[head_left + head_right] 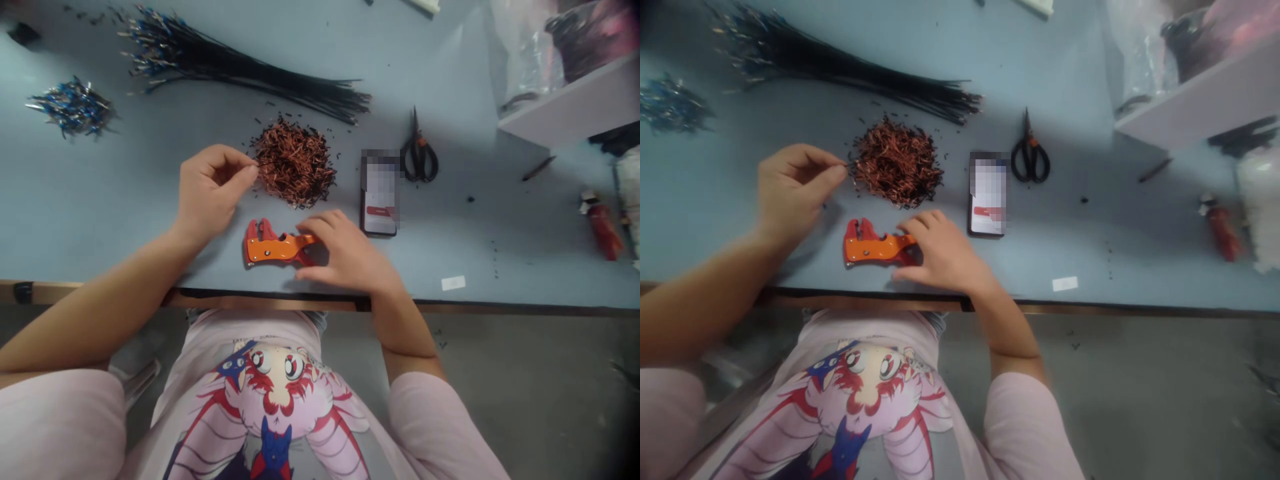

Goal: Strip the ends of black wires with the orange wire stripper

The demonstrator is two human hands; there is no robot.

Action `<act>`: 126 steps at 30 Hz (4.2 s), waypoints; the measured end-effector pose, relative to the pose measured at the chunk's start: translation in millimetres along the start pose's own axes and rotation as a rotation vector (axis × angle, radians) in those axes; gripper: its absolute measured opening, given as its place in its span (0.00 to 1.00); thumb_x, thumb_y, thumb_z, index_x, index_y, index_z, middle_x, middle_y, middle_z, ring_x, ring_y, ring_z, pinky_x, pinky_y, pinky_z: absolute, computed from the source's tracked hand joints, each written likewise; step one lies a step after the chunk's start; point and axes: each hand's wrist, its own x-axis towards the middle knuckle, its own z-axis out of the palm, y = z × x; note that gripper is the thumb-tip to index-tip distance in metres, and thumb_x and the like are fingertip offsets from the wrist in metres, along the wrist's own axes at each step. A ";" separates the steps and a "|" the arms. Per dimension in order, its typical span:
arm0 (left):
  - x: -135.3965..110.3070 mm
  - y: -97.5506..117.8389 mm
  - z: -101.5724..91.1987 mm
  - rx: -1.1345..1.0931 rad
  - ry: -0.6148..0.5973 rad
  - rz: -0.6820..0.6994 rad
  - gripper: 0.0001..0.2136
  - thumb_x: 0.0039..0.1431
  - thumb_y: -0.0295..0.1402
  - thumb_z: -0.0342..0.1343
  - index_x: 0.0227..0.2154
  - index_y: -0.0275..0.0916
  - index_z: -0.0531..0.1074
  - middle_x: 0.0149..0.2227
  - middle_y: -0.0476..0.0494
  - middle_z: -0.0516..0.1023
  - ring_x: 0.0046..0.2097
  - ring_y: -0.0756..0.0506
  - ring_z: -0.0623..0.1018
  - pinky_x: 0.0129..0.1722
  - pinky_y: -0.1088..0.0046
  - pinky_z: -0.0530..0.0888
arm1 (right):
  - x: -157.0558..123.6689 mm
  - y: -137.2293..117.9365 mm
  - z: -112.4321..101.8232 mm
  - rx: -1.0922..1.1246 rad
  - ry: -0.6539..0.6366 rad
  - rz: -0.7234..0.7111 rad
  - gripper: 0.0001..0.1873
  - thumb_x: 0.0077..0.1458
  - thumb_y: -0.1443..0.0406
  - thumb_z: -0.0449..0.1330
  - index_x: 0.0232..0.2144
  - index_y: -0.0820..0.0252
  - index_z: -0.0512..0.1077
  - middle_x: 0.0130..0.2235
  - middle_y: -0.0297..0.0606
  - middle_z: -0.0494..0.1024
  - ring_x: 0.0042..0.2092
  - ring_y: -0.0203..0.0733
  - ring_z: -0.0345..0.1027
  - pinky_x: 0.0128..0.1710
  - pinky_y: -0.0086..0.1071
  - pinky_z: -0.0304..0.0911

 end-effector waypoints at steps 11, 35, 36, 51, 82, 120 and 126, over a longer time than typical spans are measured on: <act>6.6 -3.9 -9.3 -0.084 0.034 -0.055 0.20 0.64 0.52 0.60 0.36 0.38 0.68 0.26 0.59 0.63 0.28 0.60 0.60 0.26 0.74 0.55 | -3.2 2.8 -5.6 0.165 0.187 0.115 0.20 0.53 0.61 0.64 0.47 0.64 0.74 0.47 0.49 0.76 0.48 0.52 0.69 0.51 0.47 0.66; -21.0 24.0 19.8 -0.640 -0.409 -0.548 0.09 0.48 0.35 0.70 0.33 0.41 0.81 0.35 0.48 0.82 0.30 0.51 0.75 0.30 0.74 0.69 | 5.2 -4.8 21.0 1.875 -0.207 0.338 0.26 0.49 0.51 0.71 0.44 0.61 0.73 0.37 0.37 0.78 0.33 0.40 0.75 0.41 0.47 0.77; -21.7 24.7 20.5 -0.647 -0.413 -0.531 0.08 0.48 0.35 0.70 0.32 0.41 0.81 0.36 0.47 0.82 0.34 0.49 0.77 0.35 0.73 0.72 | 5.5 -4.6 21.9 1.877 -0.216 0.342 0.27 0.49 0.50 0.71 0.44 0.60 0.72 0.37 0.37 0.78 0.32 0.40 0.75 0.41 0.48 0.77; -25.8 19.4 22.1 -0.564 -0.465 -0.445 0.09 0.53 0.38 0.68 0.34 0.39 0.82 0.37 0.44 0.83 0.39 0.46 0.79 0.43 0.70 0.74 | 5.0 -2.8 25.1 1.952 -0.245 0.243 0.22 0.53 0.54 0.69 0.44 0.59 0.71 0.33 0.31 0.73 0.30 0.34 0.72 0.34 0.39 0.78; -18.3 24.9 15.5 -0.347 -0.435 -0.540 0.09 0.55 0.34 0.62 0.39 0.38 0.77 0.24 0.52 0.73 0.25 0.52 0.69 0.23 0.77 0.63 | 6.4 2.2 4.1 1.788 -0.065 0.298 0.27 0.54 0.42 0.63 0.42 0.58 0.70 0.31 0.32 0.72 0.27 0.36 0.66 0.29 0.36 0.73; -9.2 21.8 -2.0 0.350 -0.151 0.030 0.06 0.61 0.40 0.58 0.33 0.50 0.79 0.38 0.45 0.80 0.49 0.36 0.74 0.50 0.54 0.68 | -4.2 -4.4 5.0 1.351 0.017 0.428 0.28 0.53 0.51 0.69 0.49 0.59 0.68 0.42 0.43 0.79 0.39 0.43 0.77 0.36 0.37 0.76; -10.2 20.5 -2.0 0.347 -0.159 0.085 0.08 0.63 0.40 0.56 0.33 0.49 0.79 0.38 0.45 0.79 0.47 0.38 0.75 0.50 0.54 0.68 | -2.4 -5.6 6.8 1.339 0.019 0.444 0.25 0.55 0.51 0.68 0.46 0.60 0.69 0.38 0.41 0.79 0.36 0.42 0.77 0.33 0.37 0.76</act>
